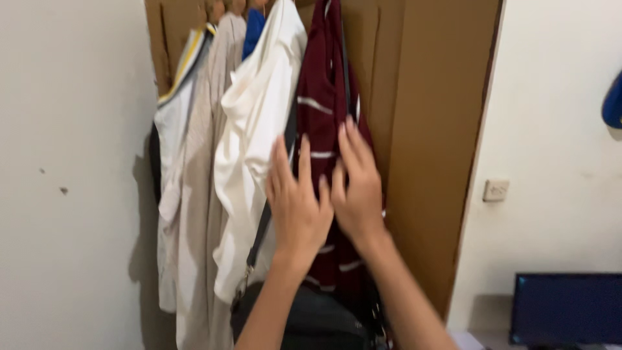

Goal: The person tidies a desk and vanity area by applying hand sanitizer, wiping the desk surface with tissues, placing items like a small bag and wallet onto a wall-mounted organizer, and then using a computer keyboard and mouse at a nearby workstation.

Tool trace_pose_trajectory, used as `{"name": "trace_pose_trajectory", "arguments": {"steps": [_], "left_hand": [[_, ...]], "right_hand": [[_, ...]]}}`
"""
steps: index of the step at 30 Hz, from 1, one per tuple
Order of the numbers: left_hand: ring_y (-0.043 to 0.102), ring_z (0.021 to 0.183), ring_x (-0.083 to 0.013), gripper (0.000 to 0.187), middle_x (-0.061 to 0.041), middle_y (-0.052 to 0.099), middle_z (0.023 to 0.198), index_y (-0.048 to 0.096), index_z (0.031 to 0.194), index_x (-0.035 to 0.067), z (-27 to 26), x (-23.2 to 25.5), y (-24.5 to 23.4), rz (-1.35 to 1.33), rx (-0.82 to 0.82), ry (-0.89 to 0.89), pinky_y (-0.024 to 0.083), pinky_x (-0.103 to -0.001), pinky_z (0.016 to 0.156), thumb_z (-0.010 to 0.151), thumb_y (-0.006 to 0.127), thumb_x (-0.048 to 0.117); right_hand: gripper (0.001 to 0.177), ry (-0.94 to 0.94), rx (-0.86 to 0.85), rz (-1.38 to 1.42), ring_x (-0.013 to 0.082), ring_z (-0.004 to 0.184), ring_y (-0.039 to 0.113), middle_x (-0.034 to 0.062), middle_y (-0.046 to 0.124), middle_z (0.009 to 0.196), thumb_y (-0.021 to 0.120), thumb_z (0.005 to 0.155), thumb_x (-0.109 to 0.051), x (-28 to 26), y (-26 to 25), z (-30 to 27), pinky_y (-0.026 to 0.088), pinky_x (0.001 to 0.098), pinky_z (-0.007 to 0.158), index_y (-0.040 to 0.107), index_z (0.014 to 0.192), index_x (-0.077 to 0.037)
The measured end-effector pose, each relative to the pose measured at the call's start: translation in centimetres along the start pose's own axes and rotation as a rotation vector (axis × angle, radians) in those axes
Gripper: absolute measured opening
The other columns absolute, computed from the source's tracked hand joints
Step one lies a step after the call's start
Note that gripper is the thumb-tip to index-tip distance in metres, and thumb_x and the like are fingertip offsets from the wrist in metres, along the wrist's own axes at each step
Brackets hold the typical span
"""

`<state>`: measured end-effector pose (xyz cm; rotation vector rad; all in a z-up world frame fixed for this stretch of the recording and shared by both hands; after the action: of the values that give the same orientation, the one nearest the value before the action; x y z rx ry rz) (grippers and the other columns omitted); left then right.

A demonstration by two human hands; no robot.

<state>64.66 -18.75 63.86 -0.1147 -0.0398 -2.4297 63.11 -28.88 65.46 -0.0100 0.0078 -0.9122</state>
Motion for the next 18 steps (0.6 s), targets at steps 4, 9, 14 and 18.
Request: {"name": "trace_pose_trajectory", "arguments": {"steps": [4, 9, 14, 18], "left_hand": [[0.026, 0.128, -0.0316, 0.053, -0.020, 0.030, 0.136, 0.037, 0.129, 0.003, -6.3, -0.4, -0.6, -0.010, -0.212, -0.073, 0.015, -0.049, 0.100, 0.080, 0.050, 0.017], [0.042, 0.122, -0.0273, 0.044, -0.014, 0.046, 0.130, 0.048, 0.125, 0.004, -13.0, 2.0, -2.0, -0.355, -0.330, -0.062, 0.028, -0.041, 0.099, 0.081, 0.048, 0.002], [0.053, 0.110, -0.0269, 0.040, -0.011, 0.055, 0.115, 0.056, 0.112, 0.002, -16.7, 4.9, -3.6, -0.519, -0.216, -0.104, 0.041, -0.035, 0.093, 0.073, 0.052, -0.006], [0.052, 0.110, -0.0300, 0.041, -0.015, 0.054, 0.114, 0.055, 0.111, -0.001, -18.8, 7.5, -1.8, -0.708, -0.284, -0.157, 0.041, -0.037, 0.094, 0.071, 0.049, -0.008]], "right_hand": [[0.049, 0.173, -0.102, 0.115, 0.0336, 0.128, 0.035, 0.0194, 0.040, 0.135, 0.044, 0.075, 0.005, -1.5, -0.6, -7.5, 0.039, 0.0322, 0.096, 0.046, 0.124, 0.002], [0.036, 0.207, -0.131, 0.082, 0.0306, 0.108, 0.055, 0.0189, 0.055, 0.116, 0.051, 0.076, 0.005, -3.7, -2.9, -13.2, 0.042, 0.0351, 0.091, 0.054, 0.111, 0.005], [0.021, 0.284, -0.093, 0.120, 0.0261, 0.085, 0.063, 0.0153, 0.062, 0.095, 0.054, 0.075, 0.004, -3.9, -6.6, -16.6, 0.050, 0.0292, 0.073, 0.059, 0.095, 0.004], [0.014, 0.391, -0.045, 0.021, 0.0233, 0.076, 0.064, 0.0130, 0.063, 0.088, 0.056, 0.074, 0.002, -2.4, -10.0, -19.0, 0.051, 0.0266, 0.068, 0.060, 0.088, 0.003]]}}
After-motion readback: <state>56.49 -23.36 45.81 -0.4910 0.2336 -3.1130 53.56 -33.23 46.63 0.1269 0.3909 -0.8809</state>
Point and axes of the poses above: each hand's wrist, its own z-axis towards the middle knuckle, its own y-axis out of the palm, x = y × z, the point moved 9 cm from there along z, towards the middle knuckle
